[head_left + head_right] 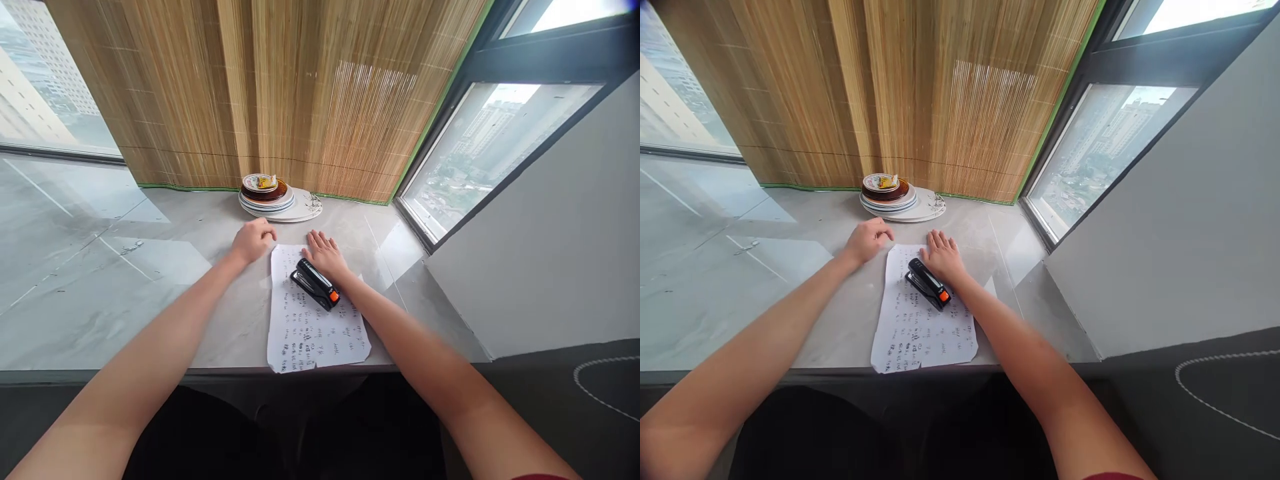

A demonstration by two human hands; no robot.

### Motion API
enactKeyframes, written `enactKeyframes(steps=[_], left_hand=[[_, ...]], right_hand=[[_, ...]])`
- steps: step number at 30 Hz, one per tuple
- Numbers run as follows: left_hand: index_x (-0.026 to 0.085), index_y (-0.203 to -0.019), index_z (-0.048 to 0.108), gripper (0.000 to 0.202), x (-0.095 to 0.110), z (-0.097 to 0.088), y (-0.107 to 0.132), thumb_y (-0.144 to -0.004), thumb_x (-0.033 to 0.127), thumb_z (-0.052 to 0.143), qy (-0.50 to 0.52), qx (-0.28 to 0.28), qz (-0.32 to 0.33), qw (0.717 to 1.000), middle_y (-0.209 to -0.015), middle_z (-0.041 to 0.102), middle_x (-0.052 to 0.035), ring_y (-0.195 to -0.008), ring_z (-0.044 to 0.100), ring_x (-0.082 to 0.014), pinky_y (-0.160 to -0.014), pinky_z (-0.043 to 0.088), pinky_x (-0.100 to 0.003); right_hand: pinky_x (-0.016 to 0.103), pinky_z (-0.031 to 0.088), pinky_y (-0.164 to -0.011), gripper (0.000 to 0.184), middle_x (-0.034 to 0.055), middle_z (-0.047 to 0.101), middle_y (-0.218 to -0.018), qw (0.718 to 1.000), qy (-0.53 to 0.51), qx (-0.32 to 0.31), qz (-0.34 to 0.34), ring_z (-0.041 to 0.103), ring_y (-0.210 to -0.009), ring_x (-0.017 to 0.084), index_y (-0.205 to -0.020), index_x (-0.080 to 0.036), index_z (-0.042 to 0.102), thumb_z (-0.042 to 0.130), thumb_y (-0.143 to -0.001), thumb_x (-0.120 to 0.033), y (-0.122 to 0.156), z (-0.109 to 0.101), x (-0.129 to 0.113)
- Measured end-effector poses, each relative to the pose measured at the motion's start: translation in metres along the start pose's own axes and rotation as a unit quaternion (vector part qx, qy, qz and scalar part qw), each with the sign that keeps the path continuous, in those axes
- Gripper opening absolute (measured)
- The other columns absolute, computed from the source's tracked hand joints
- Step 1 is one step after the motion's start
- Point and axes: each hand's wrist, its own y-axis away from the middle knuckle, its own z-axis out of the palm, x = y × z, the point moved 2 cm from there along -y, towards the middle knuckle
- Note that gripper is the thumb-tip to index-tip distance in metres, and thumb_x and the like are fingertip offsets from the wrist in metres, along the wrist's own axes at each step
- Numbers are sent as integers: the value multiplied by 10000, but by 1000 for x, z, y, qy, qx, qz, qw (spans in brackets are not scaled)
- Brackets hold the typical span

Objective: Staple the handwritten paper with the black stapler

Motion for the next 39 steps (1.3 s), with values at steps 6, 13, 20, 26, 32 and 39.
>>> enactKeyframes(steps=[6,13,20,26,32,39], left_hand=[[205,-1324,760,447,-2,25,6,-931,208,545,-272,-49,63,959,-1359,659,-159,-1253,567,-368,-1116,438,-531],[200,-1312,760,406,-24,17,5,-981,248,530,-329,-80,-17,941,-1405,676,-163,-1296,558,-402,-1099,457,-560],[224,-1120,804,365,-29,13,-1,-872,94,571,-250,-44,11,967,-1071,725,-125,-1040,646,-333,-1017,503,-462],[211,-972,805,220,-29,8,-2,-858,111,647,-196,-12,-27,980,-989,666,-108,-932,652,-302,-976,498,-442],[206,-831,768,112,-9,8,-1,-874,158,676,-131,22,-3,991,-886,647,-61,-833,611,-233,-884,482,-355],[207,-983,791,210,6,20,5,-951,193,584,-81,-60,28,995,-859,684,-56,-793,606,-223,-820,473,-341]], right_hand=[[508,77,-1358,786,165,167,-1798,1000,-5,-3,13,119,-1681,309,-1703,-49,240,227,-1095,-548,0,0,-1],[449,379,-1241,644,150,476,-1670,959,-257,117,20,425,-1553,268,-1595,-169,426,217,-1096,-519,-5,-23,22],[330,458,-712,589,33,594,-748,908,-381,173,-33,564,-715,175,-786,-227,598,334,-1069,-670,3,-57,48],[313,388,-654,469,-3,570,-882,922,-296,-114,-223,489,-749,157,-937,-243,523,717,-897,-669,32,-67,5],[330,351,-656,222,-25,543,-777,934,-221,-113,-255,460,-698,154,-891,-241,498,661,-919,-389,40,-63,-16],[342,427,-776,210,25,639,-956,929,-299,-44,-212,552,-851,184,-1072,-212,584,561,-988,-403,36,-74,-4]])
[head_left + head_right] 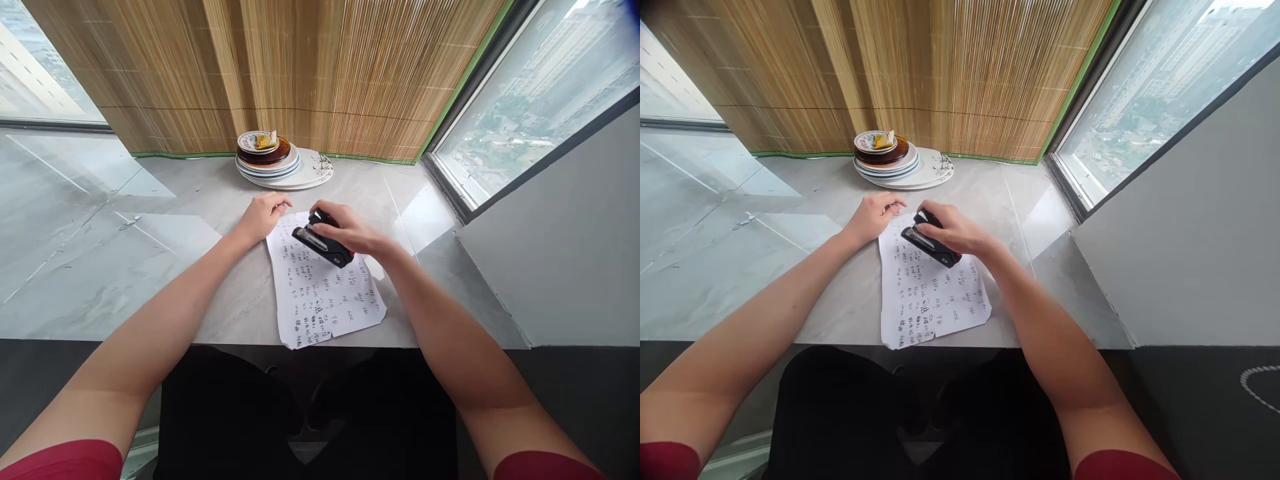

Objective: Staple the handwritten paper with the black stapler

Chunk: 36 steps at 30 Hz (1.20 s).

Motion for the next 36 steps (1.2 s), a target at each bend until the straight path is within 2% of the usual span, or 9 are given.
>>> enactKeyframes(steps=[5,10,14,17,19,22,24,31,36], left_hand=[[206,-897,794,213,-25,-4,-2,-904,159,586,-61,29,-43,997,-921,586,-94,-934,599,-295,-989,478,-435],[216,-914,784,253,-47,-8,-1,-877,96,564,-123,70,-83,987,-961,562,-128,-1039,582,-361,-1030,455,-510],[219,-948,755,219,-36,-9,2,-852,71,624,-141,74,-102,982,-1039,578,-144,-1168,550,-407,-1064,427,-553],[208,-984,734,199,-13,-13,2,-852,77,660,-84,101,-61,989,-1107,595,-136,-1179,539,-390,-1047,435,-514],[205,-947,742,165,2,-9,2,-872,98,642,-28,40,-13,999,-1056,612,-105,-1068,579,-324,-1005,460,-455],[204,-947,759,156,15,6,5,-880,133,637,13,-116,37,993,-955,613,-61,-937,600,-255,-978,475,-410],[211,-1022,754,187,17,15,8,-897,152,628,-2,-164,51,985,-971,606,-58,-976,604,-259,-999,469,-411],[203,-1137,716,236,11,20,8,-982,198,538,-55,-191,72,977,-1100,603,-95,-1075,592,-270,-1039,463,-427],[177,-1095,742,267,8,15,3,-978,192,503,-1,-171,34,985,-1087,647,-85,-1005,617,-228,-994,472,-379]], right_hand=[[396,457,-945,261,85,662,-1166,997,39,-21,-64,594,-1020,229,-1183,-207,636,548,-1027,-397,-2,-1,7],[434,483,-988,369,116,669,-1269,992,54,-66,-91,624,-1077,261,-1358,-211,625,524,-1057,-398,-4,9,7],[451,491,-987,414,128,681,-1257,992,67,-65,-88,634,-1082,275,-1407,-208,621,533,-1053,-401,-4,10,6],[434,491,-978,512,116,678,-1270,992,68,-67,-86,623,-1097,275,-1422,-216,608,662,-976,-461,-2,1,13],[394,490,-919,547,93,683,-1202,989,74,-93,-87,611,-1028,249,-1362,-207,633,753,-897,-468,0,-7,20],[338,446,-801,337,42,645,-1013,985,80,-122,-87,551,-860,183,-1144,-190,692,742,-890,-406,1,-13,30],[323,418,-769,253,28,602,-987,987,65,-118,-93,518,-823,160,-1061,-191,697,728,-897,-381,1,-16,32],[319,386,-720,259,7,536,-935,986,-147,-80,-1,460,-822,161,-1063,-218,644,760,-882,-362,12,-41,44],[299,338,-629,339,-24,432,-802,953,-246,-165,71,378,-726,138,-786,-228,487,810,-842,-314,18,-45,58]])
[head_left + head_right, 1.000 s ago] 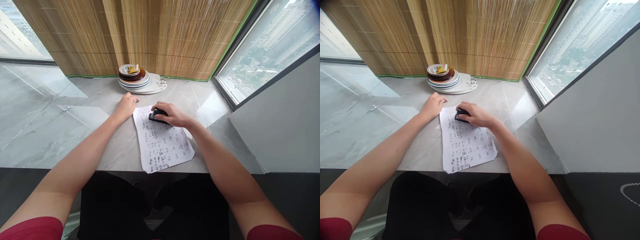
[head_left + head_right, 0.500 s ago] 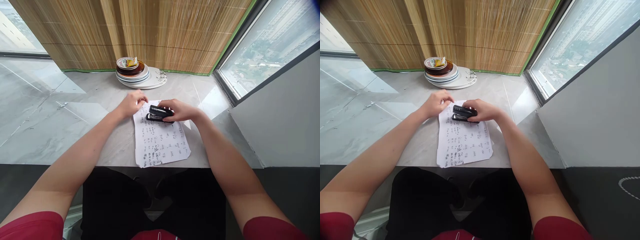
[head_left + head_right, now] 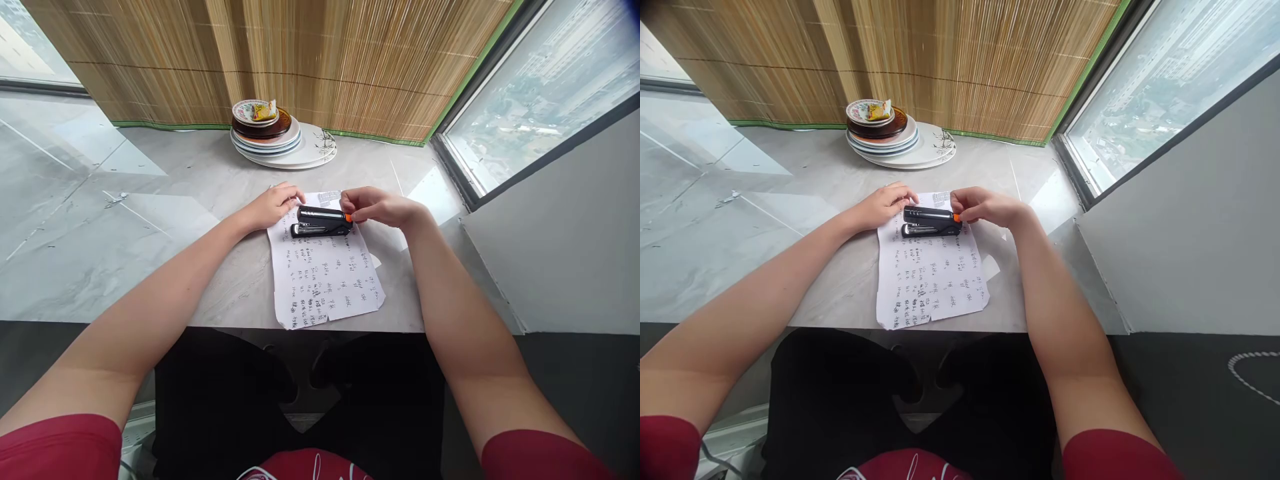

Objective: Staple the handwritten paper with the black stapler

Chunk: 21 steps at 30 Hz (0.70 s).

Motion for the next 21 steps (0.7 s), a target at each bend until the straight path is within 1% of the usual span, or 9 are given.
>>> enactKeyframes(steps=[2,5,9,12,14,16,18,20,21], left_hand=[[176,-1055,751,250,-2,-2,-1,-962,188,519,35,18,-23,999,-1048,675,-75,-985,617,-224,-973,469,-369],[175,-1028,746,217,-8,-4,-3,-924,172,555,140,48,-82,986,-929,678,-57,-865,603,-199,-851,480,-337],[178,-945,720,165,-17,-8,-5,-840,118,607,284,121,-145,940,-829,632,-40,-729,552,-162,-713,459,-295],[177,-901,709,166,-19,-10,-6,-810,80,610,346,152,-155,913,-809,610,-36,-700,532,-153,-683,455,-284],[172,-895,708,178,-18,-11,-5,-804,61,605,370,160,-157,901,-807,607,-33,-691,526,-146,-668,451,-275],[167,-892,706,181,-16,-11,-5,-800,49,604,385,166,-160,893,-803,603,-29,-679,520,-138,-653,443,-264],[163,-887,703,179,-15,-11,-4,-801,44,602,396,171,-162,888,-802,601,-26,-671,519,-130,-640,434,-254],[161,-884,702,180,-15,-11,-4,-803,41,595,402,175,-160,885,-799,601,-24,-663,522,-125,-627,426,-246],[161,-884,702,182,-16,-11,-4,-802,41,592,403,175,-156,884,-795,602,-22,-659,524,-122,-620,421,-242]], right_hand=[[287,300,-586,422,-40,365,-742,1000,-13,-12,14,318,-677,123,-706,-228,426,811,-857,-312,-1,0,3],[276,243,-535,490,-55,309,-698,999,-33,-13,34,253,-629,105,-641,-224,385,815,-862,-305,-4,-1,6],[273,212,-510,493,-59,304,-673,997,-50,-8,55,230,-605,94,-610,-221,392,828,-833,-280,-6,-1,6],[277,225,-509,491,-62,305,-649,998,-34,-2,56,229,-595,95,-600,-227,398,833,-823,-277,-4,-2,4],[284,266,-530,495,-63,320,-642,999,-11,16,27,251,-599,99,-604,-230,403,847,-816,-286,-3,-1,2],[294,315,-572,462,-57,360,-659,997,6,71,-37,303,-623,110,-639,-231,441,843,-837,-342,-3,0,-3],[304,362,-627,367,-38,451,-728,986,31,133,-96,386,-683,130,-739,-234,539,820,-868,-432,-7,4,-6],[320,407,-693,332,-2,575,-879,979,95,146,-109,471,-790,161,-914,-238,646,829,-852,-508,-15,13,-7],[336,433,-738,383,22,620,-971,976,142,132,-104,505,-858,185,-993,-238,681,851,-821,-534,-20,18,-5]])
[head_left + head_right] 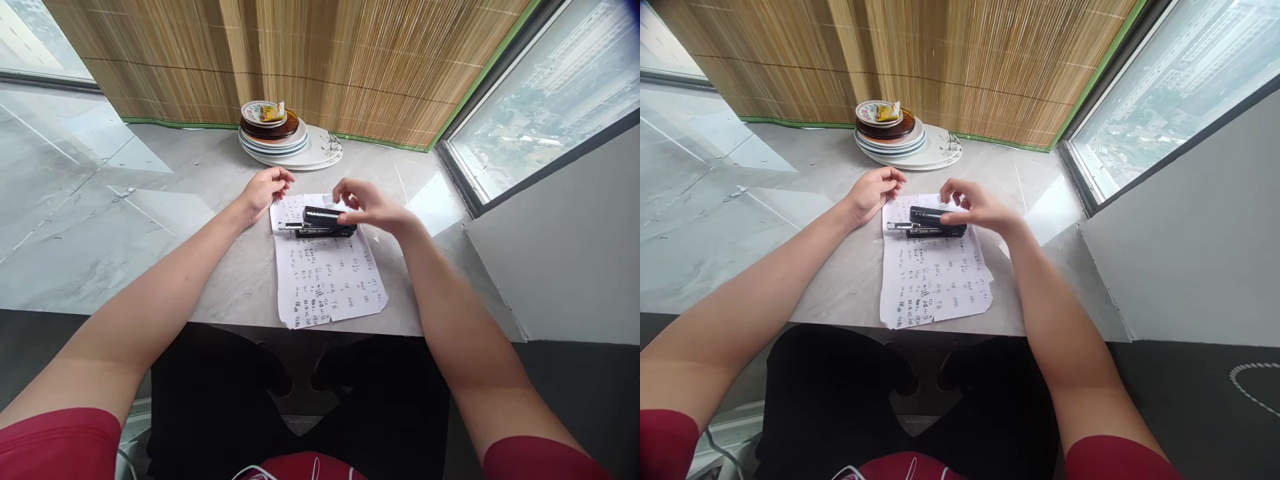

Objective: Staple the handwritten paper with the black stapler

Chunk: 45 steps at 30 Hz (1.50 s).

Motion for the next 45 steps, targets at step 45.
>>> enactKeyframes(steps=[45], left_hand=[[168,-894,620,138,18,12,13,-830,55,572,130,5,-17,991,-924,665,-66,-742,610,-123,-673,518,-264]], right_hand=[[348,497,-720,322,24,710,-891,999,10,21,-30,630,-827,199,-961,-214,791,872,-786,-472,0,18,-9]])
